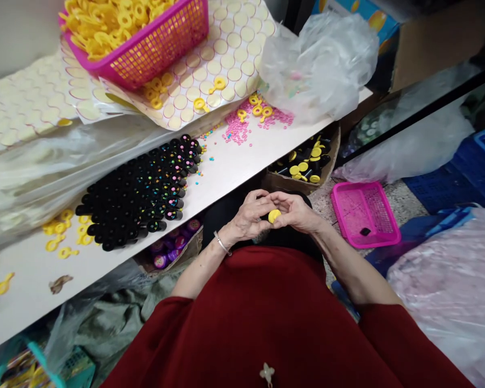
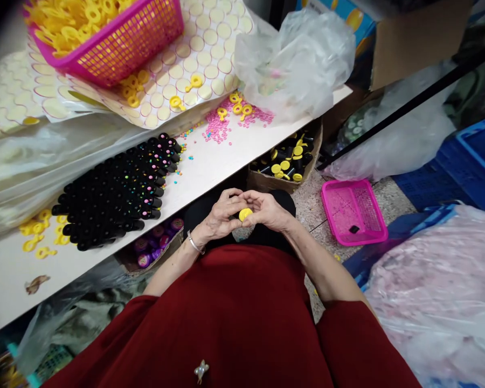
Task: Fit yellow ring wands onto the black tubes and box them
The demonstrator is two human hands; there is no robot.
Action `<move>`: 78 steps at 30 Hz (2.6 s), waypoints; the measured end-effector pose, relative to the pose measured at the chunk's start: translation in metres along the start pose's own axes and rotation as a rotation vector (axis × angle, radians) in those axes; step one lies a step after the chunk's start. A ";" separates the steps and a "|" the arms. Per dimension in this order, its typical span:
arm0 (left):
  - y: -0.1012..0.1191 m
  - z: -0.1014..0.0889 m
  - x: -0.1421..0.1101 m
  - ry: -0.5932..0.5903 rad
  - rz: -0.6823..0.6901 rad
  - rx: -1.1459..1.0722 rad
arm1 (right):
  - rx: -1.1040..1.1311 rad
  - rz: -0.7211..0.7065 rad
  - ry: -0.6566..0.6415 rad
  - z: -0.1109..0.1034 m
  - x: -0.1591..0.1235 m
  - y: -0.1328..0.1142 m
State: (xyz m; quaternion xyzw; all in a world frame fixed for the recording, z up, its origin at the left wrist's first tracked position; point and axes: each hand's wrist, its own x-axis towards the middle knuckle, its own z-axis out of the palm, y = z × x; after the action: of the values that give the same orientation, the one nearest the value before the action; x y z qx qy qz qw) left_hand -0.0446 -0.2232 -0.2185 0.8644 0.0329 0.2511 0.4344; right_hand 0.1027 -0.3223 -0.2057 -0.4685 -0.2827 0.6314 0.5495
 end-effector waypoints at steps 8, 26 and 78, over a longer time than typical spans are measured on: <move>0.003 0.002 -0.002 -0.114 0.018 0.133 | 0.050 0.243 -0.050 0.005 -0.001 -0.005; -0.020 0.006 -0.011 0.119 -0.046 0.035 | 0.023 0.130 0.188 0.021 0.016 0.017; -0.020 0.019 0.018 0.375 -0.148 0.101 | 0.213 0.082 0.051 0.001 0.026 0.012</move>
State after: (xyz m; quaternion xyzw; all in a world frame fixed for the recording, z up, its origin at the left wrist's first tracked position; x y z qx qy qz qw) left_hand -0.0167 -0.2193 -0.2358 0.8185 0.1893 0.3729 0.3939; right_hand 0.0974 -0.2997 -0.2233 -0.4344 -0.1807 0.6676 0.5770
